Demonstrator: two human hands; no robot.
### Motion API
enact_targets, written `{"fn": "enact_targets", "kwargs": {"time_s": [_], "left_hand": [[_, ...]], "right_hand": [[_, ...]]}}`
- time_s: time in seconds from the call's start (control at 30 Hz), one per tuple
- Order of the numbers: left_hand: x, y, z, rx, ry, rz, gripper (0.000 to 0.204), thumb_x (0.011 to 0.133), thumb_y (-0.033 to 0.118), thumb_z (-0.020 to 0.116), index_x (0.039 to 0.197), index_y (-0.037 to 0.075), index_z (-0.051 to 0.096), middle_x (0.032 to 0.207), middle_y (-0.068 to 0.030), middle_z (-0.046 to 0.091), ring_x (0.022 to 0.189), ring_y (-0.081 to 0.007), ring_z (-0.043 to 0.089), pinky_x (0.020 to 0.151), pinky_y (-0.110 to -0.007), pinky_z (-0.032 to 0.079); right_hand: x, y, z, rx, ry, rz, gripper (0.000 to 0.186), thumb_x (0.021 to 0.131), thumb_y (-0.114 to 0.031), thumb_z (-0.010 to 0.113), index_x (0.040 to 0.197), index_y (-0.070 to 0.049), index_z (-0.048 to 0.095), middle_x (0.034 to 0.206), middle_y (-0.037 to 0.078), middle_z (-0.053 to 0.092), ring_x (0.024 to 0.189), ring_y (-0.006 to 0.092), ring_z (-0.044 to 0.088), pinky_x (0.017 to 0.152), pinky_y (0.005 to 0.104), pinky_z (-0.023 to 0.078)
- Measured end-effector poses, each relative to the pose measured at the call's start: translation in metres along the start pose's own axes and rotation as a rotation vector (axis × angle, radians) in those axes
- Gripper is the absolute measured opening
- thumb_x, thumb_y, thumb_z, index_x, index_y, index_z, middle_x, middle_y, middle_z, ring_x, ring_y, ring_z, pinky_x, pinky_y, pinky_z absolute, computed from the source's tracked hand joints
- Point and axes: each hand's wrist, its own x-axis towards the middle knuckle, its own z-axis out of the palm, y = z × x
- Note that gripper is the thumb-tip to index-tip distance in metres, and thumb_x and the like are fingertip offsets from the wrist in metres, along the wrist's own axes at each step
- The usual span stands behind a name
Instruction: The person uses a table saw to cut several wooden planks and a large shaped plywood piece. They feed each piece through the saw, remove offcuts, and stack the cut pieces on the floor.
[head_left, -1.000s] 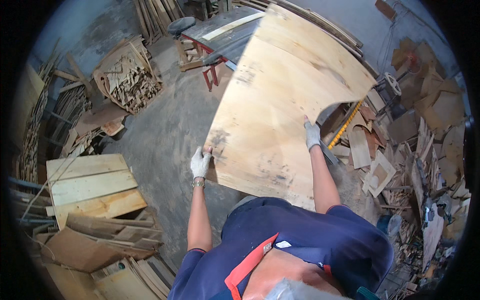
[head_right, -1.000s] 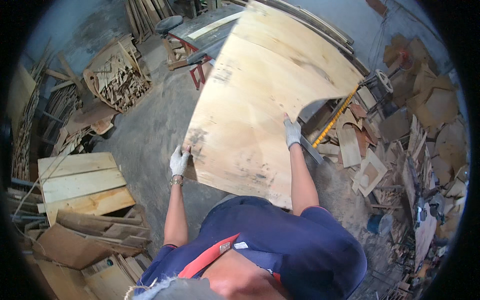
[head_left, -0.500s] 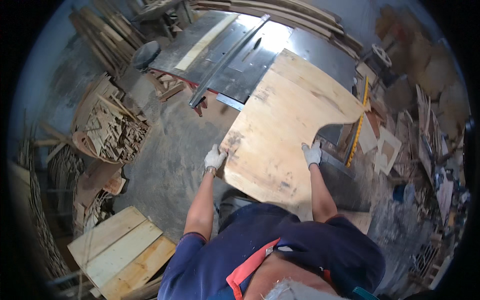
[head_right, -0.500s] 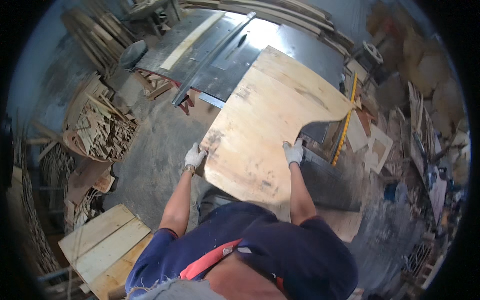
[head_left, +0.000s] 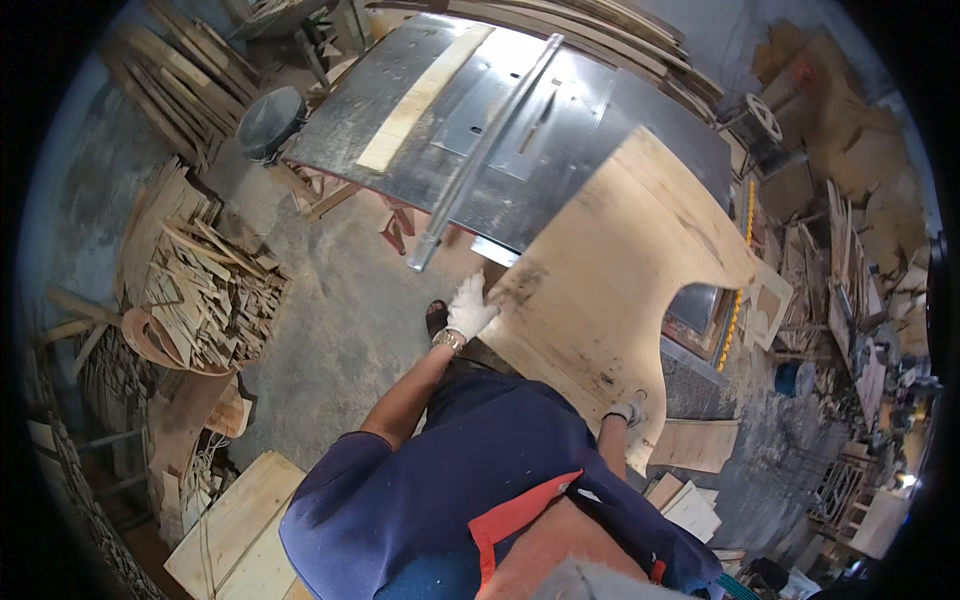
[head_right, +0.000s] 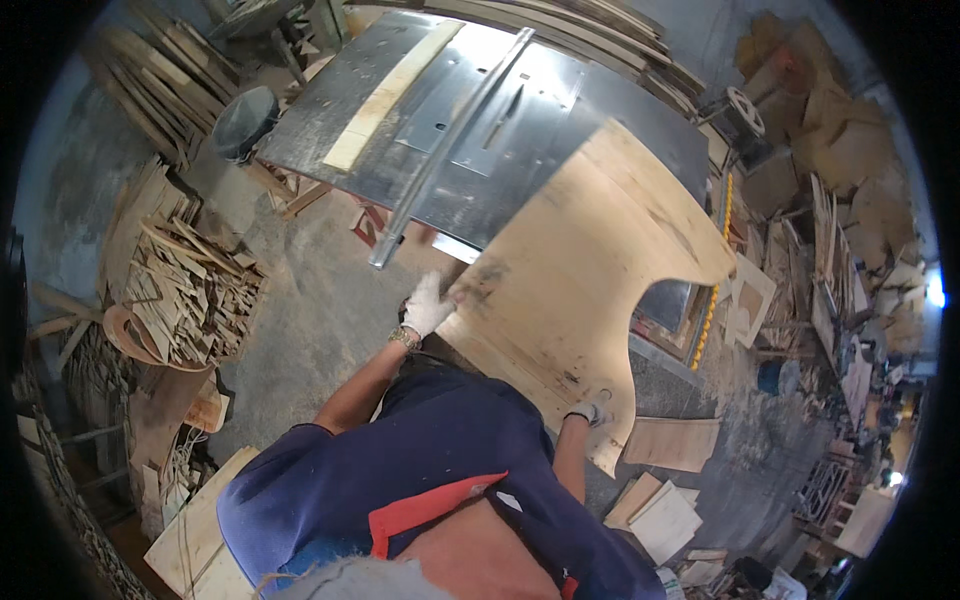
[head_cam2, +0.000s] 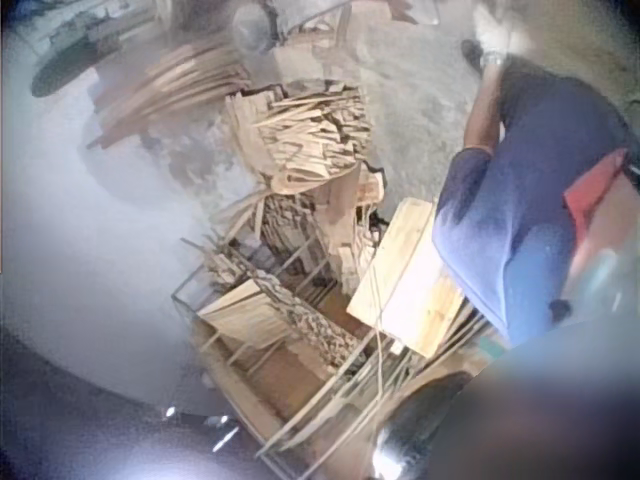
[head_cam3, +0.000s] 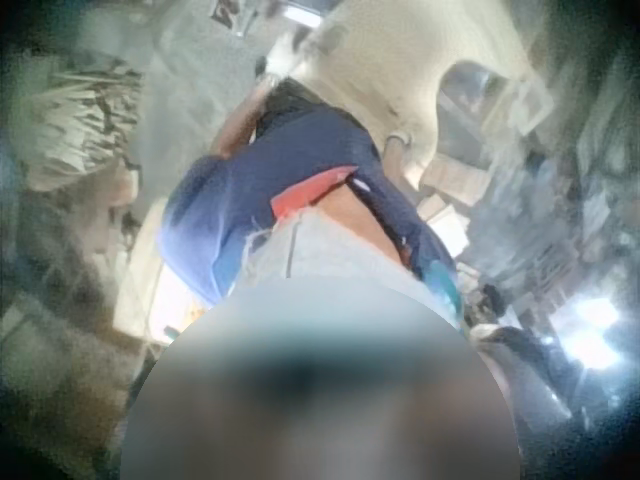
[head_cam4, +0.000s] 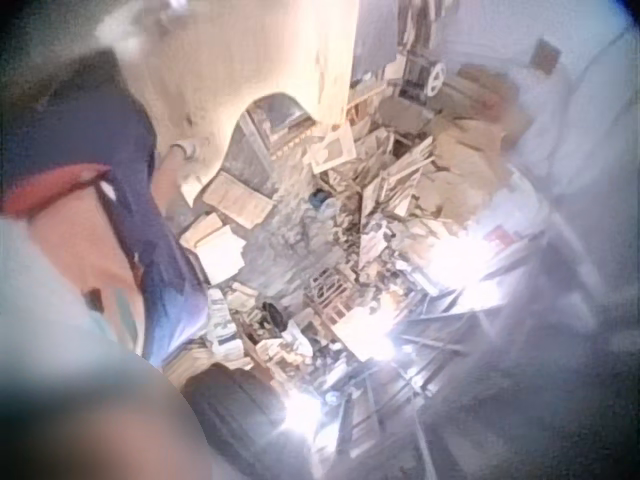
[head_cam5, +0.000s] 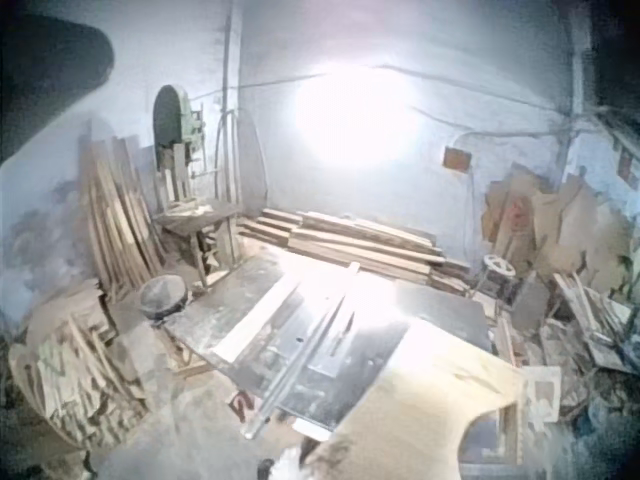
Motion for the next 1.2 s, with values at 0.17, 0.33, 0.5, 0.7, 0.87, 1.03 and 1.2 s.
{"fn": "enact_targets", "kwargs": {"time_s": [0.17, 0.33, 0.5, 0.7, 0.87, 1.03, 1.2], "left_hand": [[0.072, -0.086, -0.097, -0.143, 0.388, -0.266, 0.052, 0.085, 0.036, 0.07, 0.123, 0.002, 0.057, 0.118, -0.0222, 0.062, 0.112, -0.0414, 0.057, 0.093, -0.049, 0.047], [0.18, -0.187, -0.162, 0.094, 0.485, -0.176, 0.066, 0.084, 0.049, 0.069, 0.125, 0.0, 0.056, 0.128, -0.0234, 0.058, 0.116, -0.0405, 0.056, 0.092, -0.049, 0.048], [0.277, -0.22, -0.184, 0.205, 0.315, -0.217, 0.088, 0.08, 0.057, 0.07, 0.139, -0.001, 0.044, 0.144, -0.0231, 0.045, 0.136, -0.039, 0.039, 0.11, -0.047, 0.036], [0.296, -0.216, -0.186, 0.338, 0.145, -0.224, 0.105, 0.07, 0.06, 0.076, 0.149, 0.005, 0.036, 0.143, -0.0188, 0.045, 0.135, -0.0378, 0.037, 0.113, -0.046, 0.03], [0.215, -0.219, -0.169, 0.284, 0.202, -0.181, 0.087, 0.071, 0.052, 0.077, 0.142, 0.012, 0.046, 0.126, -0.0172, 0.054, 0.119, -0.0364, 0.05, 0.102, -0.047, 0.042], [0.054, -0.281, -0.155, -1.409, -0.23, -0.49, 0.064, 0.086, 0.039, 0.066, 0.14, 0.009, 0.047, 0.125, -0.0114, 0.059, 0.111, -0.0259, 0.057, 0.094, -0.036, 0.048], [-0.091, -0.297, -0.154, -0.975, -0.114, -0.643, 0.052, 0.087, 0.05, 0.063, 0.11, 0.003, 0.063, 0.101, -0.013, 0.067, 0.088, -0.024, 0.063, 0.079, -0.038, 0.051]], "right_hand": [[-0.055, -0.008, -0.001, -0.208, 0.021, -0.337, 0.066, 0.084, -0.048, 0.063, 0.122, 0.004, 0.052, 0.099, 0.026, 0.068, 0.094, 0.0381, 0.066, 0.08, 0.0466, 0.051], [-0.121, 0.044, -0.041, -0.659, 0.168, -0.379, 0.068, 0.085, -0.054, 0.055, 0.116, 0.006, 0.056, 0.101, 0.031, 0.066, 0.096, 0.0443, 0.065, 0.085, 0.0516, 0.049], [-0.164, 0.092, -0.051, -0.699, -0.006, -0.418, 0.066, 0.083, -0.046, 0.064, 0.12, 0.007, 0.054, 0.108, 0.031, 0.065, 0.1, 0.0442, 0.063, 0.09, 0.0483, 0.048], [-0.178, 0.136, -0.063, -0.854, -0.397, -0.56, 0.065, 0.078, -0.038, 0.073, 0.123, 0.006, 0.054, 0.112, 0.029, 0.065, 0.105, 0.0412, 0.063, 0.09, 0.044, 0.049], [-0.172, 0.163, -0.053, -0.86, -0.474, -0.518, 0.06, 0.081, -0.037, 0.07, 0.121, 0.006, 0.057, 0.106, 0.027, 0.068, 0.101, 0.0417, 0.064, 0.088, 0.0428, 0.049], [-0.149, 0.172, -0.046, -0.929, -0.622, -0.604, 0.052, 0.083, -0.033, 0.067, 0.117, 0.005, 0.058, 0.1, 0.023, 0.07, 0.09, 0.0387, 0.067, 0.081, 0.0425, 0.051], [-0.105, 0.143, -0.036, -0.979, -0.832, -0.823, 0.05, 0.084, -0.032, 0.066, 0.117, 0.005, 0.059, 0.098, 0.022, 0.07, 0.087, 0.0372, 0.067, 0.078, 0.0419, 0.051]]}}
